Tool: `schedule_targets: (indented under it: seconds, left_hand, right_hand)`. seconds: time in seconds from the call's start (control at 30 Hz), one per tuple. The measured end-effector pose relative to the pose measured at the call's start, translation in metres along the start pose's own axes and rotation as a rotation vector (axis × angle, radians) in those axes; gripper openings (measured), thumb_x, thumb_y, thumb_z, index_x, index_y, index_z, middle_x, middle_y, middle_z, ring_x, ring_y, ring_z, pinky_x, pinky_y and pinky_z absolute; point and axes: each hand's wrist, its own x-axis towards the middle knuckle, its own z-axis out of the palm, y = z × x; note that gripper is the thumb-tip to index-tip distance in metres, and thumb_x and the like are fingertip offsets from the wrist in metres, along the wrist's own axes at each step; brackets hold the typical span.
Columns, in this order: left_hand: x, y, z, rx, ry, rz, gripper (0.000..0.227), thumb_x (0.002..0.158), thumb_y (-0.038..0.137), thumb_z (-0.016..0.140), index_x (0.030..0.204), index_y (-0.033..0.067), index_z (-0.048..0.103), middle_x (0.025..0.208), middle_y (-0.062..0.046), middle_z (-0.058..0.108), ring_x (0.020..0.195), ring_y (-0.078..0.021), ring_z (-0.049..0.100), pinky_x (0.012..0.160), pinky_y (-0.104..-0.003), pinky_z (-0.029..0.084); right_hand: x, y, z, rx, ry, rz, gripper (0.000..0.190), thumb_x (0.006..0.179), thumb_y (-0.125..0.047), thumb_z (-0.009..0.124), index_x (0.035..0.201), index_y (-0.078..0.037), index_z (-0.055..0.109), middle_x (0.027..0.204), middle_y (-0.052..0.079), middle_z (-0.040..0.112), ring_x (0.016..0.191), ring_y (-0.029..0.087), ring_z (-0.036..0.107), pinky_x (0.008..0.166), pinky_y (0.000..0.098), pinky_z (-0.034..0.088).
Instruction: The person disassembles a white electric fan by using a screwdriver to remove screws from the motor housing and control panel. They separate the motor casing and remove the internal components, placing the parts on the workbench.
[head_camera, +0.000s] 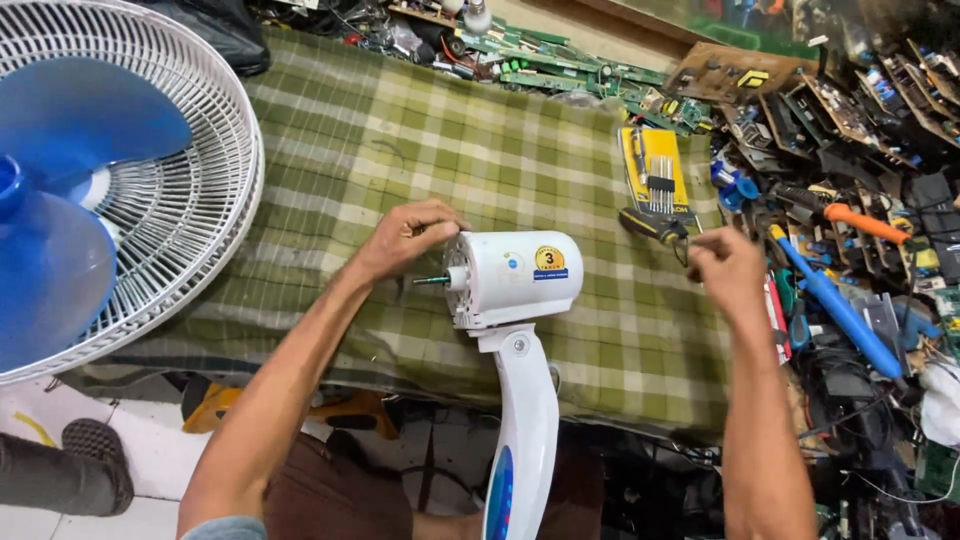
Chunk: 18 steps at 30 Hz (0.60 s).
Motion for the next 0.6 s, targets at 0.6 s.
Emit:
schedule_targets:
  seconds: [0.6]
  left_hand:
    - [-0.037,-0.01,-0.012,0.438,-0.011,-0.331,0.04,0.106,0.046,0.054,0.09,0.0126,0.067,0.087,-0.019,0.057,0.09,-0.0468,0.064,0.083,-0.05,0.049]
  right_hand:
    - [-0.034,-0.153,0.059,0.13,-0.155,-0.393,0.019,0.107,-0.013,0.063,0.119,-0.008,0.077,0.087,0.013,0.074,0.067,0.016,0.064,0.068,0.0343,0.058]
